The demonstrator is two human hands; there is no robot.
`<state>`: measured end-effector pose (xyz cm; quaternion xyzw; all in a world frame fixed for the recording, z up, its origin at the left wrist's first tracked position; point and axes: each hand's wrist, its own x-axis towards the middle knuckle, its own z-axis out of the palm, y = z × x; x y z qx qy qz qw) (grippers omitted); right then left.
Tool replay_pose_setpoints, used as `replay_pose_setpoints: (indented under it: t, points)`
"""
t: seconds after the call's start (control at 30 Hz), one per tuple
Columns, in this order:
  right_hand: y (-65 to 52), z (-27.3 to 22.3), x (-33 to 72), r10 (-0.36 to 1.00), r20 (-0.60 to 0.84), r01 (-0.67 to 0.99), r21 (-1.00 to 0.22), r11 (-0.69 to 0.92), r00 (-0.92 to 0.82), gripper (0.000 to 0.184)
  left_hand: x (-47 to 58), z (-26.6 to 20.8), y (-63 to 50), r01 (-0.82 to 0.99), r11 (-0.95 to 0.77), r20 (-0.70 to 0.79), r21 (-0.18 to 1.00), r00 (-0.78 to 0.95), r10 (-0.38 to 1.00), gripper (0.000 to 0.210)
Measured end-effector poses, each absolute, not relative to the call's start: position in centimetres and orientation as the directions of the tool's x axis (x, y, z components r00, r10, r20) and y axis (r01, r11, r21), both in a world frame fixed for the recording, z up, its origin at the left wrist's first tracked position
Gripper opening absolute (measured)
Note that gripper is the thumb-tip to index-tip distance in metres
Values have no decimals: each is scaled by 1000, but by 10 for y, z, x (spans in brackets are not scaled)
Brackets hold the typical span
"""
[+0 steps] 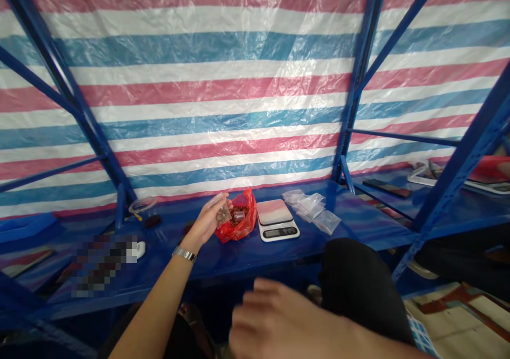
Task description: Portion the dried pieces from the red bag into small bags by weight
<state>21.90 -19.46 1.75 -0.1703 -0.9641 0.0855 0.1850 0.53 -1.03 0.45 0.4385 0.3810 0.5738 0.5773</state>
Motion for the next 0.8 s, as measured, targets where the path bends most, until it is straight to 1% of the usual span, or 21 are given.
replay_pose_setpoints:
  t: [0.03,0.1,0.2,0.27,0.37,0.5,0.57,0.67,0.73,0.8]
  points:
    - [-171,20,220,442,321,375,-249,893,-838,9,6,5,-10,-333,-56,79,941,56,995,35]
    - [-126,21,226,541,266,452,-330,829,-798,10,8,5,-10,-332,-89,120,939,74,990,35]
    - [-71,18,240,705,285,625,-329,708,-649,13,11,3,-10,-302,-111,146,947,96,985,41]
    - [-42,17,249,768,254,700,-316,641,-588,16,14,1,-11,-243,-132,159,961,94,983,45]
    - [-6,19,258,812,207,757,-295,583,-546,16,23,-2,-11,-79,-226,234,971,107,966,44]
    - [26,15,261,845,177,763,-366,533,-505,19,37,-8,-7,122,-366,345,923,164,924,32]
    - [33,12,263,853,156,766,-384,516,-497,20,42,-13,-3,180,-418,391,890,165,905,28]
    - [35,13,272,860,113,772,-395,499,-498,27,46,-22,3,185,-461,437,868,156,886,27]
    - [34,18,284,854,4,781,-402,478,-521,30,49,-27,6,160,-465,439,871,170,882,27]
    - [31,24,297,824,-167,803,-395,446,-541,30,53,-32,7,160,-473,438,867,211,874,26]
